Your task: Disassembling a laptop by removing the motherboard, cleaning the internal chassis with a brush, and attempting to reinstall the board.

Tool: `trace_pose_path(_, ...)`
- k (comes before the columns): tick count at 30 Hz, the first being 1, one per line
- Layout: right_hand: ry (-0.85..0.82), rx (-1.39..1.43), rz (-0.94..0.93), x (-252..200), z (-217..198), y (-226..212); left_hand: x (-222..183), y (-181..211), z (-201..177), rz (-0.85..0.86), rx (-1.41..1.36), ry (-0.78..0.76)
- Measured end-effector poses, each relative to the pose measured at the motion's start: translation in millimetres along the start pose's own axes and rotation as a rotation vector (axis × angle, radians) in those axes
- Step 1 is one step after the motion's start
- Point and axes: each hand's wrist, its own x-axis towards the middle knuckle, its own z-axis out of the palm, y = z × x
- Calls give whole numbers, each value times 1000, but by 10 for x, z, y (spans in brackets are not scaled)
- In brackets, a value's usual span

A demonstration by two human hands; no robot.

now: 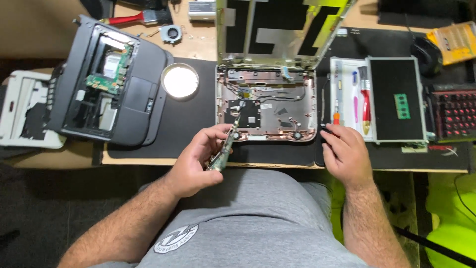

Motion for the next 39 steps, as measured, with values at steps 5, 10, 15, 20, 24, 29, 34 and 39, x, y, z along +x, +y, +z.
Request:
trace_pose_path(5,5,22,34,-8,-16,-120,35,747,-128,116,864,-79)
trace_pose_path(10,-1,-10,83,-1,-28,-210,106,1231,-470,39,1495,-145)
trace_pose_path(15,-10,-50,100,-64,5,-173,64,1618,-818,-203,1580,47)
trace_pose_path(20,-14,-37,91,-49,3,-176,295,1917,-1107,-417,1642,58)
trace_pose_path(24,-63,-58,117,-60,0,-173,508,2039,-1387,-464,1848,-7)
trace_pose_path(29,-78,-66,126,-52,2,-173,766,1950,-1541,-534,1953,-146)
trace_pose_path(34,-77,-61,115,-45,2,-170,952,1844,-1606,-643,1990,-226)
trace_pose_path(39,-117,-64,145,-43,-1,-175,1002,1706,-1787,-666,2043,-253)
